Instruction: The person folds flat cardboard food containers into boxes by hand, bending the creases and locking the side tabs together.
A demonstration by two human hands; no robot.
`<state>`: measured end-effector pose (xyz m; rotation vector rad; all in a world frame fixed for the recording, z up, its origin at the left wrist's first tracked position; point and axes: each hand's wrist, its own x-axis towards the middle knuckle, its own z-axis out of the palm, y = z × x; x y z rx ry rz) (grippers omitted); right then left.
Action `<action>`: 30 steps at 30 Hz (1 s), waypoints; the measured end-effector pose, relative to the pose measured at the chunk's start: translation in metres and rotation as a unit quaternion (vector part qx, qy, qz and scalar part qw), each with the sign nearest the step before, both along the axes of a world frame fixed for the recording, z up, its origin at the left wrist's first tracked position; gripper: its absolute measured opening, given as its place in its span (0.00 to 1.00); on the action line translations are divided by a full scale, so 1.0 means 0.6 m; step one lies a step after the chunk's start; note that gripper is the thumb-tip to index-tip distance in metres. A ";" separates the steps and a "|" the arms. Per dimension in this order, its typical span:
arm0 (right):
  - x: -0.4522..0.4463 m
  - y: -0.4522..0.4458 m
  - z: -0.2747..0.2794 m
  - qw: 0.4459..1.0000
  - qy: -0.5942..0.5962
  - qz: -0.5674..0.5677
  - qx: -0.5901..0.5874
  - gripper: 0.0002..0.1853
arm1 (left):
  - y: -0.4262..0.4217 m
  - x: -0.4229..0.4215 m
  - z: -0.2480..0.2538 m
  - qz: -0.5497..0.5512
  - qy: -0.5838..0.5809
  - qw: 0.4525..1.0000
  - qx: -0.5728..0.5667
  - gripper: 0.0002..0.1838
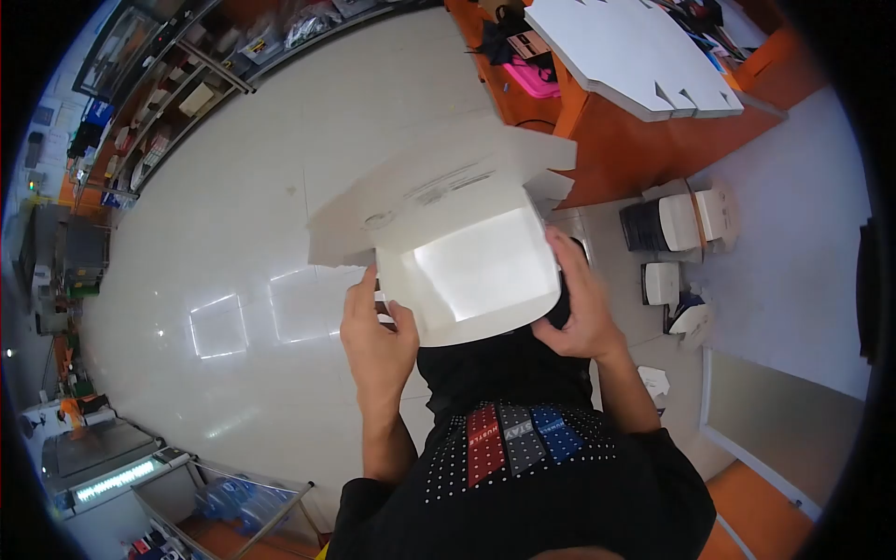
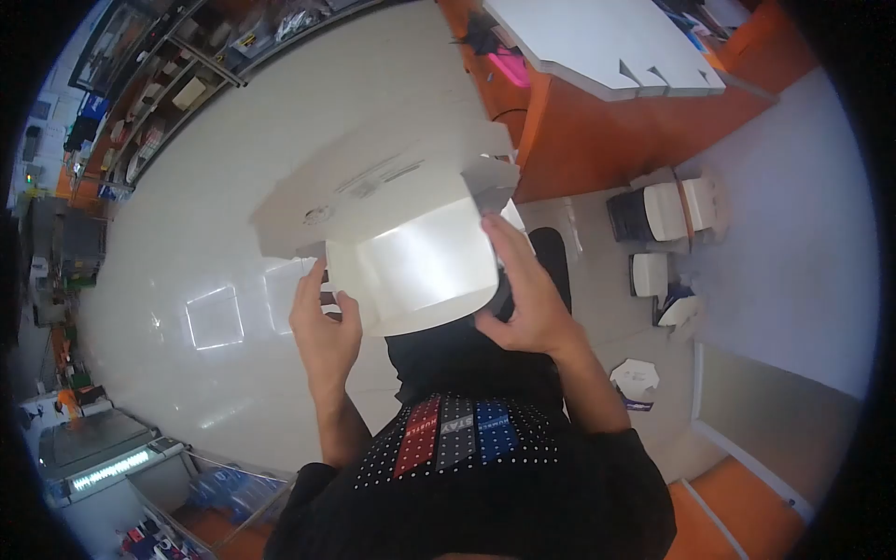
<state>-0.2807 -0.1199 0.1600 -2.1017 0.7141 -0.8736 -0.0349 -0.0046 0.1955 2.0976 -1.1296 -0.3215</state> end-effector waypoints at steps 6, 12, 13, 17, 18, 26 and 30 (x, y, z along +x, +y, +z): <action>0.015 0.015 -0.009 1.000 -0.009 -0.013 -0.001 0.54 | -0.036 -0.040 0.041 -0.175 -0.207 0.957 -0.103 0.28; 0.010 0.005 -0.024 0.998 -0.032 0.008 0.050 0.51 | -0.176 -0.066 0.060 -0.516 -0.306 0.793 -0.109 0.24; 0.006 0.000 -0.033 0.998 -0.037 -0.006 0.053 0.51 | -0.202 -0.073 0.057 -0.543 -0.343 0.757 -0.121 0.22; 0.029 0.008 -0.035 0.986 -0.129 -0.036 0.095 0.50 | -0.212 -0.061 0.094 -0.556 -0.377 0.729 -0.132 0.12; 0.029 0.002 -0.047 0.971 -0.169 -0.014 0.169 0.48 | -0.212 -0.057 0.097 -0.560 -0.372 0.732 -0.111 0.10; 0.013 -0.029 -0.075 0.907 -0.265 0.052 0.323 0.40 | -0.214 -0.053 0.101 -0.580 -0.341 0.737 -0.066 0.11; 0.007 -0.039 -0.081 0.880 -0.292 0.063 0.370 0.35 | -0.225 -0.052 0.097 -0.614 -0.351 0.705 -0.051 0.15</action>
